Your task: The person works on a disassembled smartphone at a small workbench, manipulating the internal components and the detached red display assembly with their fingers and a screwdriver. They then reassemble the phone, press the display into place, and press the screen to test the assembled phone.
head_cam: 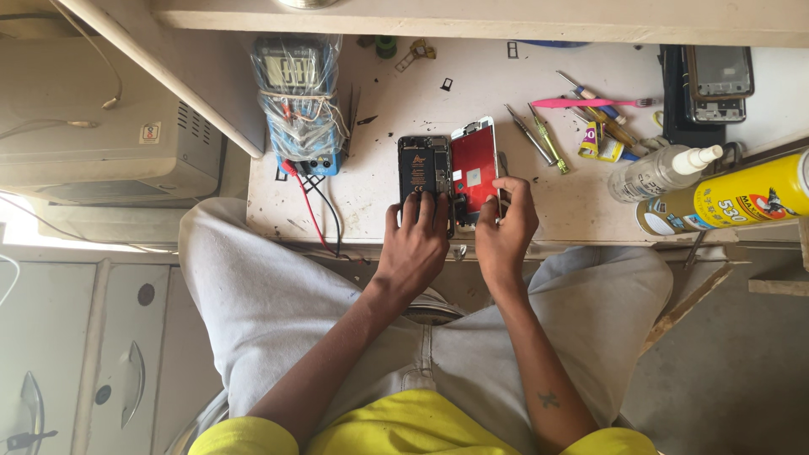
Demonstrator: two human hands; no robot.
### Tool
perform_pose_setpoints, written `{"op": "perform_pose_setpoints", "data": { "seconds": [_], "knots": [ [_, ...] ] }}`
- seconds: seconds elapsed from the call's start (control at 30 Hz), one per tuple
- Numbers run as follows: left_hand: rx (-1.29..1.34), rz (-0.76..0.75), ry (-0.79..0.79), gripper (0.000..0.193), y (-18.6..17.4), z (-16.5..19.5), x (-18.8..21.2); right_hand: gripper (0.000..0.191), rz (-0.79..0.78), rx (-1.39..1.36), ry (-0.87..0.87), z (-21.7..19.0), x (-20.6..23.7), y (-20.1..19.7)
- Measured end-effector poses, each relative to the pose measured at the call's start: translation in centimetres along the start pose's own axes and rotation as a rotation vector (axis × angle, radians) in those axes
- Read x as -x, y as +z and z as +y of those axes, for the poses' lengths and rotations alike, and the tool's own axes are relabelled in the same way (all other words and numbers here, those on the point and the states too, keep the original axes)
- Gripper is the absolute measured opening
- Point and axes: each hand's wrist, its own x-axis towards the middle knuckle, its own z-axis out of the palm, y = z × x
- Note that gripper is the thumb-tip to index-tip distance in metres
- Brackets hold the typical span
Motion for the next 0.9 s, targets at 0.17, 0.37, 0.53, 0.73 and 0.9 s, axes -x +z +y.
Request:
{"op": "perform_pose_setpoints", "data": {
  "seconds": [0.17, 0.37, 0.53, 0.73, 0.9],
  "knots": [
    [0.025, -0.024, -0.007, 0.063, 0.0, 0.1, -0.2, 0.025, 0.001, -0.016, -0.018, 0.2, 0.1, 0.1],
    [-0.035, -0.053, -0.014, 0.062, 0.1, 0.6, -0.4, 0.027, -0.003, -0.009, -0.019, 0.4, 0.2, 0.2],
    [-0.088, -0.080, -0.022, 0.058, 0.1, 1.0, -0.5, 0.026, -0.006, -0.009, 0.003, 0.3, 0.0, 0.2],
    [-0.065, -0.062, -0.037, 0.058, 0.1, 1.0, -0.4, 0.026, -0.002, -0.019, 0.007, 0.3, -0.1, 0.0],
    [-0.032, -0.077, -0.043, 0.057, 0.1, 1.0, -0.1, 0.026, -0.002, -0.028, -0.015, 0.1, 0.1, -0.3]
  ]
}}
